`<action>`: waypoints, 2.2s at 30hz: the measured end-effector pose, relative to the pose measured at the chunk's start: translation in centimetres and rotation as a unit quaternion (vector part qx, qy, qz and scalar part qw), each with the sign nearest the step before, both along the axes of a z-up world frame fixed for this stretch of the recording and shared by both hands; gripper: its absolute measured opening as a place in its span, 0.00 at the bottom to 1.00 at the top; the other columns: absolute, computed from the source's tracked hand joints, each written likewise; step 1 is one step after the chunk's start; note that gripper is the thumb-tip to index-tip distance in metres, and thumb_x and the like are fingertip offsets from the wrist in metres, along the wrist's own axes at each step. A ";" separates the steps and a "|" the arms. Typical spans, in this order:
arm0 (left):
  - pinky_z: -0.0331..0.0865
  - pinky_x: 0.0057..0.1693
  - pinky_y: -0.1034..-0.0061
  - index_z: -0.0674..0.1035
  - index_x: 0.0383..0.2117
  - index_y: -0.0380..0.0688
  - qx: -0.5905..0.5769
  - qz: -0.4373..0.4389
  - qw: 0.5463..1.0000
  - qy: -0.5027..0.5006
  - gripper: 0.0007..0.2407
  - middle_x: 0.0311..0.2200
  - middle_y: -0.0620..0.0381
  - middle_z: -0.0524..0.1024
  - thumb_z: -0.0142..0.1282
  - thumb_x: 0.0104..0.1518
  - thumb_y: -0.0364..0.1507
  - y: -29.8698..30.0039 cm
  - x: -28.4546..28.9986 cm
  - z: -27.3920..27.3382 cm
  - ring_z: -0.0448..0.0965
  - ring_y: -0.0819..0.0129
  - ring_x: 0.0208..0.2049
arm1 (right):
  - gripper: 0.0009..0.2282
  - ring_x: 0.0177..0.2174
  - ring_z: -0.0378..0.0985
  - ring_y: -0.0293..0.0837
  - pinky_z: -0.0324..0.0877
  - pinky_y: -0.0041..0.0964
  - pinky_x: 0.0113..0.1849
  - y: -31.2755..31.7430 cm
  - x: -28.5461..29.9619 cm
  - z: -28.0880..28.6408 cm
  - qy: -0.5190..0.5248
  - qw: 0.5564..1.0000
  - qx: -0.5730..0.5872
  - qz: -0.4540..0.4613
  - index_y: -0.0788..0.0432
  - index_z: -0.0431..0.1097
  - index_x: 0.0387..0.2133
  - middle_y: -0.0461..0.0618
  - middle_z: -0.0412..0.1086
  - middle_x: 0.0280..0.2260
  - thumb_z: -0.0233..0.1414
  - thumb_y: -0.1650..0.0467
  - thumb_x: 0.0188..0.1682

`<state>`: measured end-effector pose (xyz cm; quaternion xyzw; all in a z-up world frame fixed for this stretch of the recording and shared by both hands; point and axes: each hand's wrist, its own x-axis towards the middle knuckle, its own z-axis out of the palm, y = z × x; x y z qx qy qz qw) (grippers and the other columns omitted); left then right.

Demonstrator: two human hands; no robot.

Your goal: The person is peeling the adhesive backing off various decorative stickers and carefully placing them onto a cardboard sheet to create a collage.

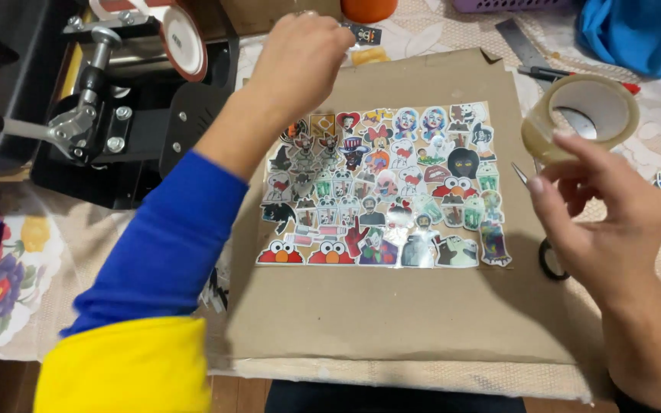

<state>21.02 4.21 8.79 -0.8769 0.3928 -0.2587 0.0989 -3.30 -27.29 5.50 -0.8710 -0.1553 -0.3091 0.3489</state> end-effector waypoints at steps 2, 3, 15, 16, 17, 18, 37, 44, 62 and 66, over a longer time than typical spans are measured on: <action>0.70 0.38 0.59 0.80 0.29 0.47 0.016 0.017 0.999 0.045 0.07 0.28 0.56 0.78 0.54 0.51 0.18 -2.0 4.3 -3.0 0.78 0.55 0.32 | 0.15 0.26 0.68 0.40 0.68 0.33 0.37 -1.1 0.2 -2.1 0.031 0.999 -0.002 -0.016 0.72 0.71 0.57 0.57 0.75 0.36 0.59 0.79 0.57; 0.70 0.43 0.61 0.81 0.33 0.45 0.031 0.033 0.995 0.093 0.07 0.32 0.54 0.79 0.53 0.54 0.18 -3.0 6.6 -4.5 0.78 0.58 0.35 | 0.16 0.24 0.67 0.37 0.67 0.30 0.36 -1.6 0.5 -3.1 0.063 0.997 -0.004 -0.033 0.68 0.71 0.56 0.51 0.75 0.35 0.59 0.77 0.54; 0.70 0.49 0.54 0.80 0.44 0.39 -0.046 0.147 0.971 0.184 0.11 0.39 0.46 0.78 0.56 0.62 0.33 -4.3 14.8 -10.1 0.77 0.52 0.42 | 0.19 0.22 0.68 0.33 0.67 0.27 0.36 -1.8 -0.1 -2.9 0.070 0.990 -0.083 -0.090 0.64 0.71 0.55 0.41 0.75 0.30 0.61 0.73 0.51; 0.70 0.49 0.54 0.80 0.44 0.39 -0.044 0.143 0.970 0.190 0.11 0.39 0.46 0.78 0.56 0.62 0.33 -4.1 15.7 -10.8 0.77 0.52 0.42 | 0.19 0.22 0.68 0.33 0.67 0.27 0.36 -1.9 0.1 -2.9 0.076 0.989 -0.084 -0.094 0.64 0.71 0.55 0.41 0.75 0.30 0.61 0.73 0.51; 0.71 0.46 0.54 0.81 0.41 0.39 -0.052 0.127 0.977 0.161 0.10 0.37 0.46 0.79 0.60 0.58 0.31 -3.9 16.5 -11.6 0.78 0.49 0.39 | 0.19 0.22 0.68 0.33 0.66 0.27 0.36 -2.0 0.2 -3.0 0.066 0.990 -0.086 -0.087 0.65 0.70 0.56 0.41 0.74 0.30 0.61 0.74 0.51; 0.72 0.43 0.53 0.82 0.37 0.39 -0.061 0.108 0.983 0.132 0.09 0.35 0.46 0.79 0.64 0.54 0.30 -4.1 17.5 -12.3 0.78 0.47 0.36 | 0.20 0.22 0.68 0.33 0.66 0.27 0.36 -2.2 0.2 -3.0 0.056 0.991 -0.089 -0.083 0.65 0.70 0.57 0.41 0.74 0.29 0.61 0.74 0.52; 0.79 0.33 0.81 0.81 0.33 0.41 -0.521 0.094 0.625 0.574 0.02 0.32 0.53 0.83 0.61 0.56 0.21 -4.3 -6.1 -1.7 0.83 0.72 0.28 | 0.29 0.24 0.70 0.36 0.73 0.29 0.34 -0.5 1.2 -3.2 0.090 0.995 0.034 -0.011 0.67 0.61 0.60 0.52 0.76 0.34 0.64 0.74 0.45; 0.81 0.35 0.78 0.83 0.35 0.30 -0.592 0.097 0.364 0.713 0.08 0.30 0.44 0.83 0.62 0.54 0.24 -3.1 -22.6 -6.7 0.82 0.64 0.26 | 0.41 0.36 0.78 0.43 0.77 0.33 0.36 4.0 -0.5 -2.3 0.392 0.826 0.320 0.249 0.54 0.49 0.66 0.57 0.73 0.37 0.62 0.77 0.36; 0.81 0.35 0.74 0.81 0.35 0.28 -0.805 0.081 0.403 0.428 0.08 0.26 0.39 0.81 0.57 0.58 0.25 3.6 -26.2 -11.2 0.83 0.61 0.26 | 0.27 0.34 0.77 0.49 0.78 0.41 0.40 1.8 2.4 -4.2 0.268 0.885 0.371 0.082 0.63 0.54 0.66 0.64 0.72 0.38 0.49 0.83 0.51; 0.78 0.31 0.77 0.81 0.32 0.28 -0.799 0.040 0.420 0.428 0.07 0.22 0.39 0.79 0.57 0.57 0.25 3.5 -26.6 -11.8 0.81 0.64 0.23 | 0.33 0.28 0.79 0.48 0.79 0.39 0.33 4.4 1.2 -2.6 0.331 0.871 0.353 0.086 0.62 0.55 0.63 0.64 0.74 0.34 0.55 0.85 0.41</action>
